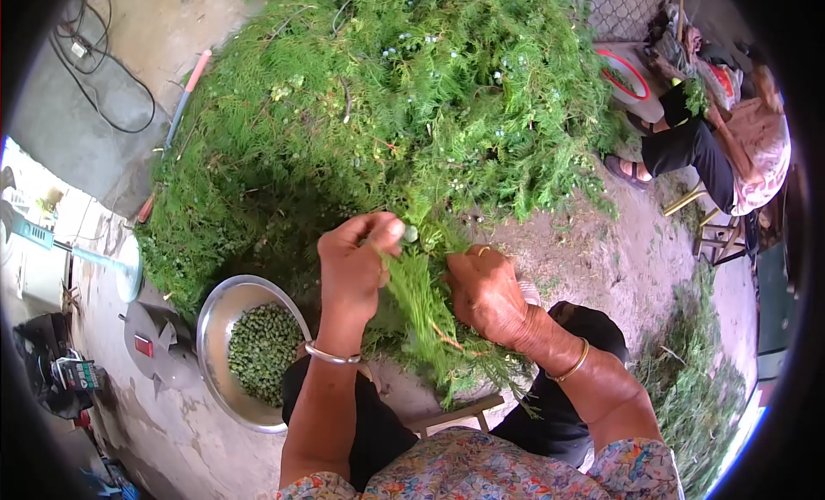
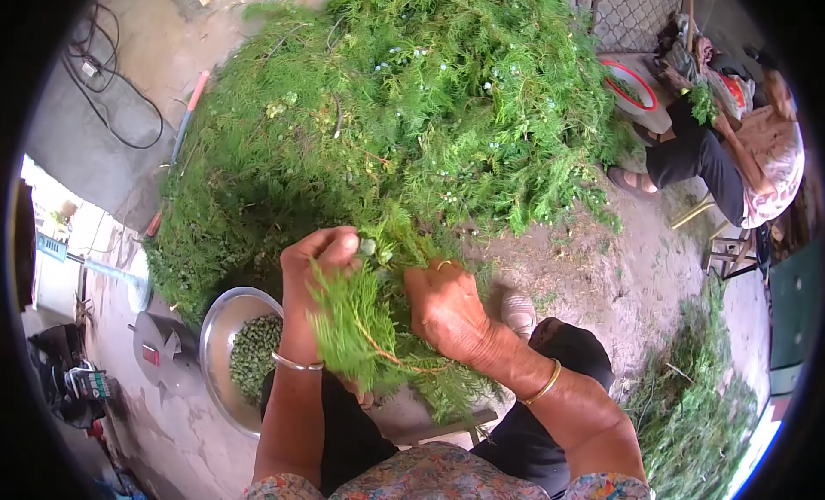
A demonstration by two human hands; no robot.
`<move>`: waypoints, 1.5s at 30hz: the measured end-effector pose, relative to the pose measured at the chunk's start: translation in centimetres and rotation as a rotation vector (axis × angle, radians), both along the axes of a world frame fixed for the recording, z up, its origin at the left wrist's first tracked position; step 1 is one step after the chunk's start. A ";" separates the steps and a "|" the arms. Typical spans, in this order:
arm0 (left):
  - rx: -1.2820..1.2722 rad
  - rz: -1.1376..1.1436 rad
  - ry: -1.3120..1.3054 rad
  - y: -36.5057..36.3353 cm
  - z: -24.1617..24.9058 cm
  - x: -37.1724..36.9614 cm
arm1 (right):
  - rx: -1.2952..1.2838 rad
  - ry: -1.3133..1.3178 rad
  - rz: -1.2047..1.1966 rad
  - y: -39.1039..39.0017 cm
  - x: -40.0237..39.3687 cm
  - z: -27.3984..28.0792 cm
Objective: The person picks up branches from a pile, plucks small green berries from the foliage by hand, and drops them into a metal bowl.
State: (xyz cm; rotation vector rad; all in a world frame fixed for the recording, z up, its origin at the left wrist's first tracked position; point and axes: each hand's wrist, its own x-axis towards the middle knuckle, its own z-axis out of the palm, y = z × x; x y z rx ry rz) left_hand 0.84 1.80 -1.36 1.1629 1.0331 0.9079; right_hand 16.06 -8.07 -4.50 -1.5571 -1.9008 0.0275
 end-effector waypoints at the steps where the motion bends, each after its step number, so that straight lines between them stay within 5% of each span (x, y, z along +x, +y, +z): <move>1: 0.244 -0.208 0.093 0.7 -0.8 -0.4 | 0.004 -0.050 0.043 0.0 0.0 -0.2; 8: 0.252 -0.151 0.205 0.2 -1.5 -0.6 | -0.003 -0.050 0.083 -0.2 -0.1 -0.5; 10: 0.289 0.025 0.089 0.4 -1.7 -0.7 | 0.020 0.027 0.065 -0.1 -0.1 -0.1; 12: -0.002 0.272 -0.254 1.8 -0.7 -1.9 | 0.028 0.051 0.053 -0.4 0.0 0.1; 16: -0.246 0.157 -0.619 3.0 1.4 -3.1 | 0.065 0.063 0.064 -0.5 0.2 0.2; 20: -0.215 -0.060 -0.487 1.0 0.2 -2.2 | 0.058 0.009 0.054 -0.4 0.2 -0.6; 22: -0.024 -0.095 -0.132 0.2 0.1 -1.4 | 0.052 -0.002 0.074 -0.4 0.2 -0.6; 24: 0.426 -0.183 0.195 0.3 -0.5 -0.8 | 0.040 -0.015 0.070 -0.5 0.2 -0.5; 30: 0.188 -0.309 0.285 0.4 -1.0 -0.8 | 0.045 -0.061 0.067 -0.4 0.1 -0.6; 35: 0.509 -0.020 0.289 -0.3 -2.5 -0.4 | 0.088 -0.010 0.076 -0.3 0.1 -0.1; 36: 0.540 0.058 0.176 0.5 -3.1 -0.9 | 0.104 -0.003 0.068 -0.4 0.1 0.0; 40: -0.155 0.045 -0.609 3.3 -0.1 -4.2 | 0.182 -0.030 0.041 -0.7 0.3 -0.1; 42: -0.171 0.023 -0.686 3.1 0.0 -4.3 | 0.189 -0.041 0.045 -0.6 0.4 -0.4; 45: -0.297 -0.366 -0.925 2.5 -1.4 -3.7 | 0.186 -0.057 0.055 -0.6 0.3 -0.4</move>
